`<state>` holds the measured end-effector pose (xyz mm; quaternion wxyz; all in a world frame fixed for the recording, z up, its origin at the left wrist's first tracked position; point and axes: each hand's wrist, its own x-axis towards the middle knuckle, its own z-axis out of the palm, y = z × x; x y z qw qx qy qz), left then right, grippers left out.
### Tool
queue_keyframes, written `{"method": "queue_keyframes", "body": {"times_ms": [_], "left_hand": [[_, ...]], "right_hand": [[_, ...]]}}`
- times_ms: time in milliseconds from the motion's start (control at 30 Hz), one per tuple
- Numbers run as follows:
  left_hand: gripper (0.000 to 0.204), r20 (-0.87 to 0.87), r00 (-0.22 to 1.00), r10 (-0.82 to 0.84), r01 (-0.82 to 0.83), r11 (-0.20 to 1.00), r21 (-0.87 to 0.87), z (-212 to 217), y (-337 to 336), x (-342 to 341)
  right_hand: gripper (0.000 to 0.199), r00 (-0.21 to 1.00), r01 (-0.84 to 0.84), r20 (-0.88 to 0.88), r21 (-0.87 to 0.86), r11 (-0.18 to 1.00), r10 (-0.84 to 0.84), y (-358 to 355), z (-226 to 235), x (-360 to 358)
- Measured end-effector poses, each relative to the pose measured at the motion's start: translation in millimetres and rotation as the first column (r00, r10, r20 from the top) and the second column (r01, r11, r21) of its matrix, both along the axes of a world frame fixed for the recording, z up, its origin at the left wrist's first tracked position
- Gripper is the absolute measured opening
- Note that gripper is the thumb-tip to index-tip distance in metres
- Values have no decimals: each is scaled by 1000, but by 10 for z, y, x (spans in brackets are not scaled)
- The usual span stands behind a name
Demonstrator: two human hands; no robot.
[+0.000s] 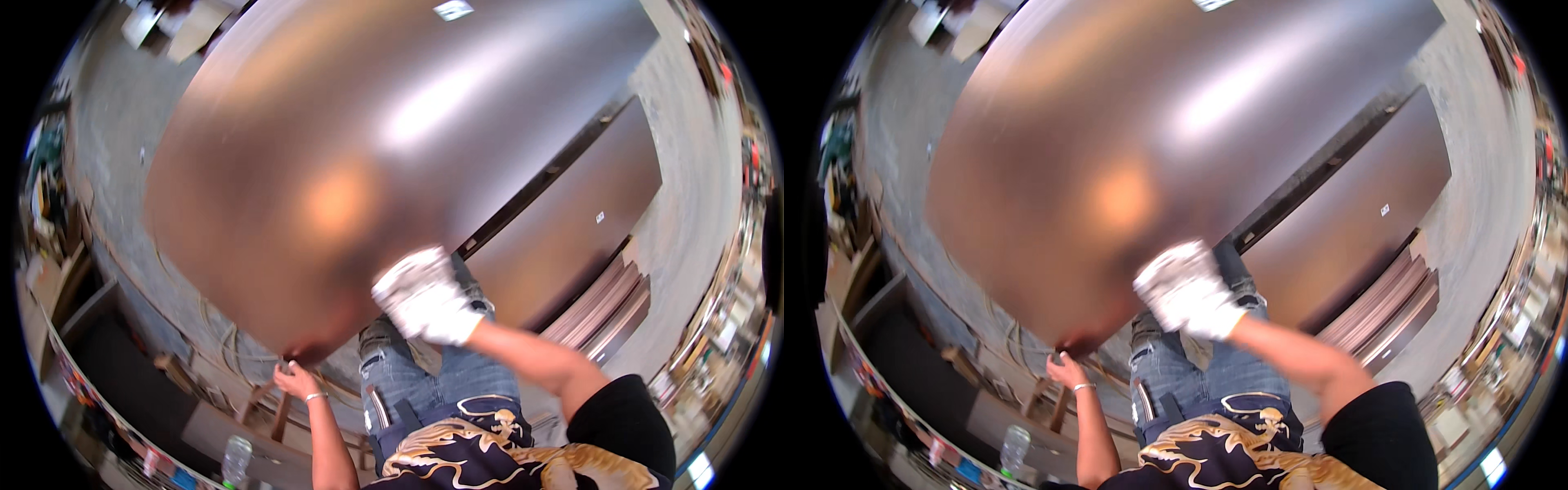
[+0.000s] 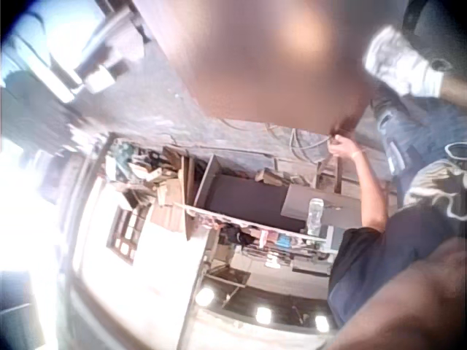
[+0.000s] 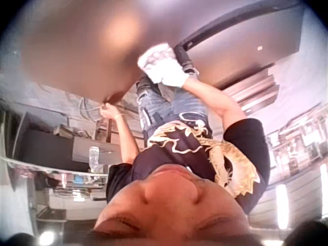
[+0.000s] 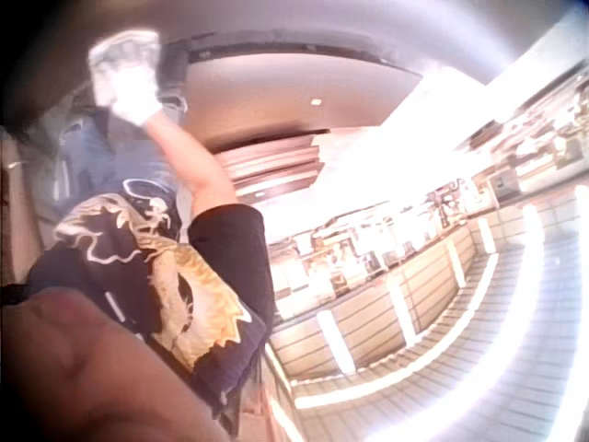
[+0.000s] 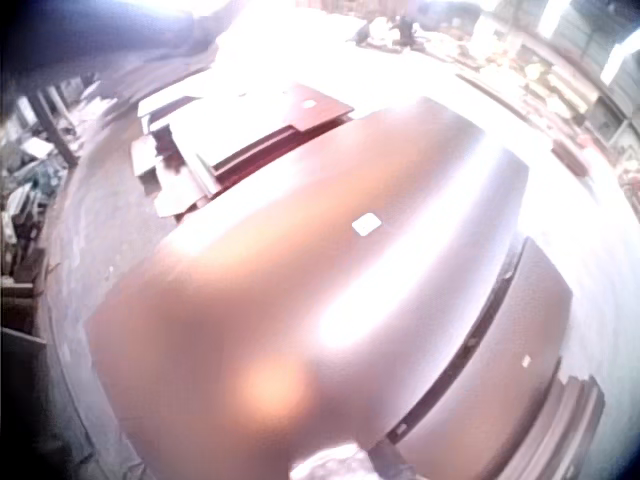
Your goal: The person wipes large flat panels with a cloth, occasionally spraying liquid from a bottle onto the surface. They flip the panels over to clean both sides and move them between stacks in a workshop.
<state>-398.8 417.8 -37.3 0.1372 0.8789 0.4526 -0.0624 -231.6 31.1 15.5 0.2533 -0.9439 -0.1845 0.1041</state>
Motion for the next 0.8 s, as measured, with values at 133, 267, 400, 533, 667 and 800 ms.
{"method": "queue_keyframes", "body": {"times_ms": [133, 267, 400, 533, 667, 800], "left_hand": [[48, 234, 832, -502, 522, 852, -28, 364, -942, 1509], [46, 379, 474, -795, 860, 510, -7, 333, -2019, 3206], [50, 269, 58, -961, 972, 115, 203, 311, -3579, 4659], [52, 214, -139, -967, 972, -91, 217, 206, -5363, 5574], [62, 140, -188, -972, 977, -171, 126, 176, -6853, 5997], [68, 34, -89, -995, 962, -77, 261, 67, -6967, 6163]], "right_hand": [[15, 988, 139, -4, 424, 895, -152, 567, 208, 0], [19, 970, 242, -84, 183, 953, -230, -300, 44, 431], [56, 835, 532, 275, -179, 828, -477, -2296, -35, 1098], [72, 725, 688, 330, -306, 658, -605, -4312, -393, 2072], [58, 428, 901, 381, -110, 419, -820, -5474, -422, 2556], [57, 670, 730, 64, 127, 672, -740, -3965, -305, 2030]]}}
